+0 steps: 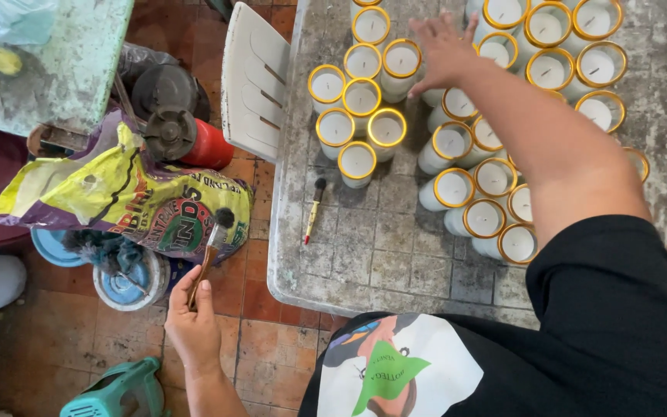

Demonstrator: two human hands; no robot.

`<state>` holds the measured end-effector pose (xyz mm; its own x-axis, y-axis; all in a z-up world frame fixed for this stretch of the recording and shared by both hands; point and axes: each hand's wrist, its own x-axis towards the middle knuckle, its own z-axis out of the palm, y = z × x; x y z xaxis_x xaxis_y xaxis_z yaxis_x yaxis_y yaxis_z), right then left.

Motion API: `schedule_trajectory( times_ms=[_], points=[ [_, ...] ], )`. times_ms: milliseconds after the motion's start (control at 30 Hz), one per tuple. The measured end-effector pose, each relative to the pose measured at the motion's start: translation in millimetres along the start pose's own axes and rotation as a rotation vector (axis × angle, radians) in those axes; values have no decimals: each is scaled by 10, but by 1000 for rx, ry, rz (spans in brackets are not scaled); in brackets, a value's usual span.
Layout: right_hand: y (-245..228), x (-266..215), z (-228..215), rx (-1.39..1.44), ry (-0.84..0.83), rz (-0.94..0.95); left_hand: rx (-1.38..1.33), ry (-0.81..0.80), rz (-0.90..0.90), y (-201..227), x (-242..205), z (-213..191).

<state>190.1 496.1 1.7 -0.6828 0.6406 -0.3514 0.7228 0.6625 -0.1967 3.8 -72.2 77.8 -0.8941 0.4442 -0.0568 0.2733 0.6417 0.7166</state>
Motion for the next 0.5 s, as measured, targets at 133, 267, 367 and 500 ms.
schedule_trajectory(
  times_ms=[133, 267, 367, 500],
  points=[
    [-13, 368, 507, -48, 137, -5, -6, 15, -1, -36, -31, 0],
    [-67, 479, 681, 68, 212, 101, -2, 0, -14, -59, -56, -34],
    [57, 521, 756, 70, 307, 109, 1, -10, -10, -131, -41, -51],
    [125, 266, 451, 3, 451, 61, -71, -53, 22, -211, 52, -58]
  ],
)
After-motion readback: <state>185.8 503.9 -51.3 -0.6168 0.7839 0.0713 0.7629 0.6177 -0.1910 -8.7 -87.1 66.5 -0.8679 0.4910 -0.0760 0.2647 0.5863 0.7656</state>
